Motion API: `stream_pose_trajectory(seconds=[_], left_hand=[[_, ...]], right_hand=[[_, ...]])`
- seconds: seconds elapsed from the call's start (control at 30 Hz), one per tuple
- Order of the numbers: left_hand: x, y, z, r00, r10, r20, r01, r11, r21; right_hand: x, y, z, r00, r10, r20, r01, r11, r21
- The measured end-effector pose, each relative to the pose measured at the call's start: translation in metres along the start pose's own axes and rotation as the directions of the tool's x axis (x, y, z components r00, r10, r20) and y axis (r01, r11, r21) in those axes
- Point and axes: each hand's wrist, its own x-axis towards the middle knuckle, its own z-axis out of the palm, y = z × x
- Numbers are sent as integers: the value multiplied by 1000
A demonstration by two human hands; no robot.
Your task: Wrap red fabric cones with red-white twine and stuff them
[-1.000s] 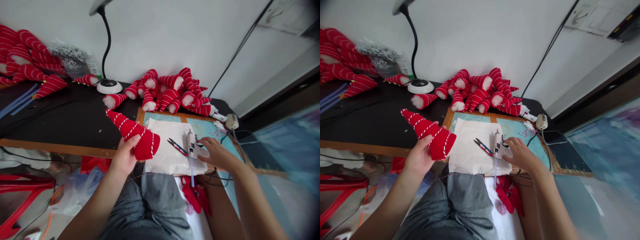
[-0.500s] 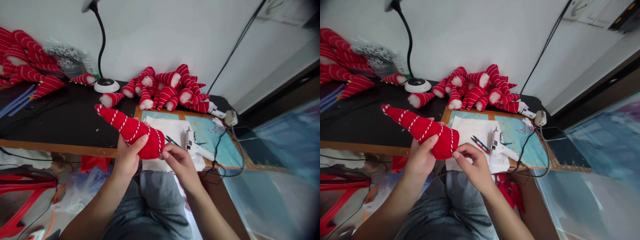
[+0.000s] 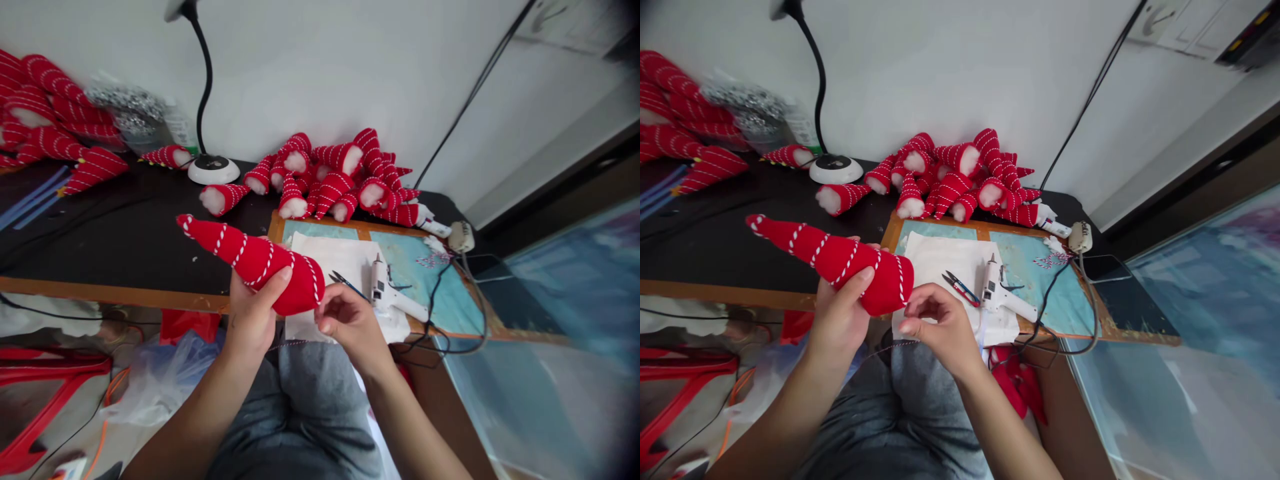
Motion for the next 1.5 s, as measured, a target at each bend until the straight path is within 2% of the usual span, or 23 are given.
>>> stream_pose_trajectory(seconds=[0.17, 0.27, 0.4, 0.5, 0.6, 0.77, 0.9, 0.97, 1.03, 1.1, 1.17, 1.23, 1.33, 1.4, 1.5], left_hand=[[-1, -1, 0, 1000, 3, 10, -3, 1000, -12], [-3, -3, 1, 1000, -7, 25, 7, 1000, -12], [-5, -5, 1, 1000, -26, -2, 26, 999, -18], [-5, -5, 1, 1000, -13, -14, 13, 999, -31], [-5, -6, 0, 1000, 18, -3, -18, 1000, -26], [-8, -9, 2, 999, 38, 9, -38, 999, -13], [-9, -11, 3, 999, 51, 0, -51, 999, -1], [-8, -12, 1, 999, 37, 5, -37, 999, -4], [-6, -13, -2, 1000, 11, 25, -11, 1000, -17], [-3, -13, -7, 998, -30, 54, 32, 999, -41], [0, -14, -11, 993, -91, 71, 96, 993, -72], [3, -16, -14, 984, -165, 73, 172, 980, -105], [4, -22, -16, 967, -249, 54, 254, 958, -132], [4, -25, -14, 961, -276, 26, 277, 952, -132], [4, -28, -11, 957, -289, -23, 285, 951, -117]], right_hand=[[-1, -2, 1, 1000, -12, -28, 11, 999, -35], [0, -2, 5, 995, -24, -97, 19, 998, -55], [-2, -1, 12, 966, -141, -216, 96, 974, -205], [-7, -1, 15, 948, -229, -222, 162, 945, -285], [-6, -2, 18, 946, -240, -220, 203, 963, -176], [4, 0, 21, 959, -157, -234, 165, 986, 15], [6, 7, 20, 966, -137, -221, 146, 989, 26], [6, 10, 16, 959, -186, -216, 187, 982, -14], [4, 12, 8, 933, -268, -241, 256, 963, -82], [2, 12, -2, 884, -340, -322, 304, 940, -156], [-3, 9, -11, 827, -387, -407, 314, 920, -236], [-10, 5, -15, 785, -445, -431, 311, 885, -346], [-24, 0, -13, 771, -553, -317, 328, 771, -546], [-30, -1, -10, 776, -615, -142, 387, 641, -663], [-33, 2, -7, 736, -662, 145, 508, 397, -765]])
